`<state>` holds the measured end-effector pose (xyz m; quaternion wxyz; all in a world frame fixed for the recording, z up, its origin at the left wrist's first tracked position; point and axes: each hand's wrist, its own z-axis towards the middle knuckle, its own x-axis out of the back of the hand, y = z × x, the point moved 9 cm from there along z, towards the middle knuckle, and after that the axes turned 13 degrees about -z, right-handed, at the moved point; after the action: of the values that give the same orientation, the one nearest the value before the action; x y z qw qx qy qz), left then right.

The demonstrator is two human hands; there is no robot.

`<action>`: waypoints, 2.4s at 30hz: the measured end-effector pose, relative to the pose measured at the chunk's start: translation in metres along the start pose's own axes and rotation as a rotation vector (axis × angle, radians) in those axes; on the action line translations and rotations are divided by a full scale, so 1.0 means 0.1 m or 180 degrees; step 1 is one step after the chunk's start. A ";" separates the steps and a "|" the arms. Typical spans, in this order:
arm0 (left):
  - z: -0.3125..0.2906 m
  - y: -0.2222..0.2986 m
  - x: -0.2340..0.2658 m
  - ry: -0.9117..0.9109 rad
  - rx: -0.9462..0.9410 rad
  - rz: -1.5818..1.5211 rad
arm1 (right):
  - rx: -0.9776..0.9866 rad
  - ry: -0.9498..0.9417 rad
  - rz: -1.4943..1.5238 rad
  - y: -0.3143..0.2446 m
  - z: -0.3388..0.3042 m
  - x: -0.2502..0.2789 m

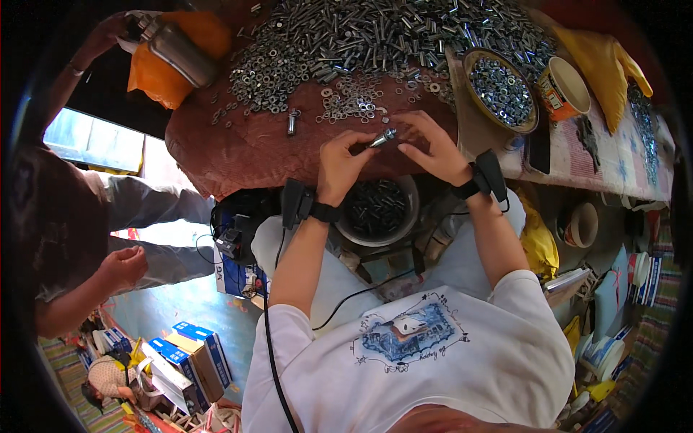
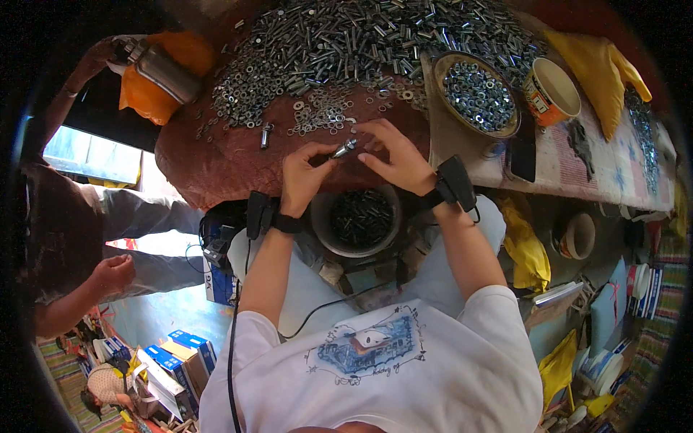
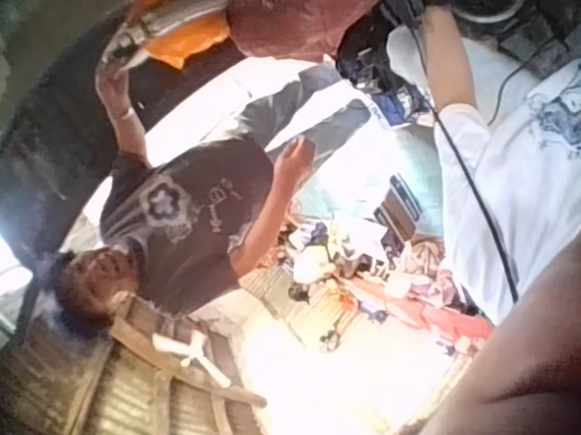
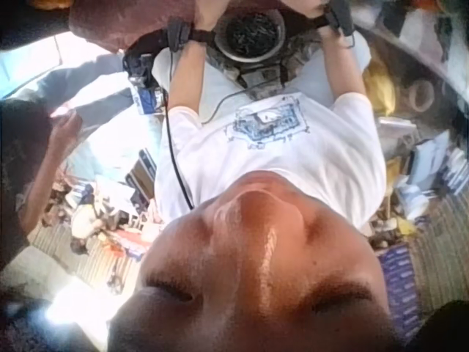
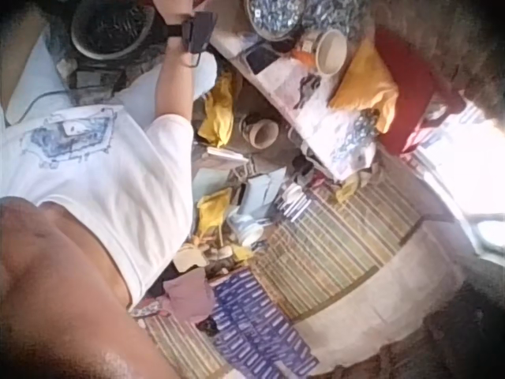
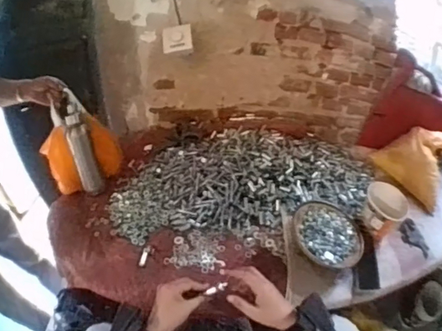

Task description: Sorting through a large pile of bolts, nuts, and washers to assemble sets.

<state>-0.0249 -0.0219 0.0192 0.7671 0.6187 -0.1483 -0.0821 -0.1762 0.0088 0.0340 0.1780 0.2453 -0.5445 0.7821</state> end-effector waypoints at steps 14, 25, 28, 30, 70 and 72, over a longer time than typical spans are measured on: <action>-0.05 -0.07 -0.03 -0.0148 -0.0098 -0.0015 | -0.0307 0.0073 -0.1253 -0.03 0.00 0.03; -0.12 -0.02 -0.04 -0.0343 -0.0116 0.0352 | 0.0461 -0.0191 -0.1194 -0.18 -0.07 -0.17; -0.15 -0.09 -0.03 -0.0442 0.0004 0.0403 | 0.0391 -0.0208 -0.1414 -0.05 -0.15 -0.29; -0.14 -0.13 -0.06 -0.0667 0.0167 0.0278 | 0.0325 0.0021 -0.1156 -0.12 -0.16 -0.28; -0.56 0.00 -0.18 -0.1103 0.0251 0.0905 | -0.0563 -0.0259 -0.2194 -0.21 -0.71 -0.47; -0.40 0.10 -0.14 -0.0949 -0.0120 0.1430 | -0.0597 -0.0419 -0.2344 -0.12 -0.64 -0.44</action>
<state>-0.0257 0.0216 0.0198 0.7472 0.5370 -0.3916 -0.0028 -0.1460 0.0725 -0.0006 0.4333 0.4568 -0.4993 0.5952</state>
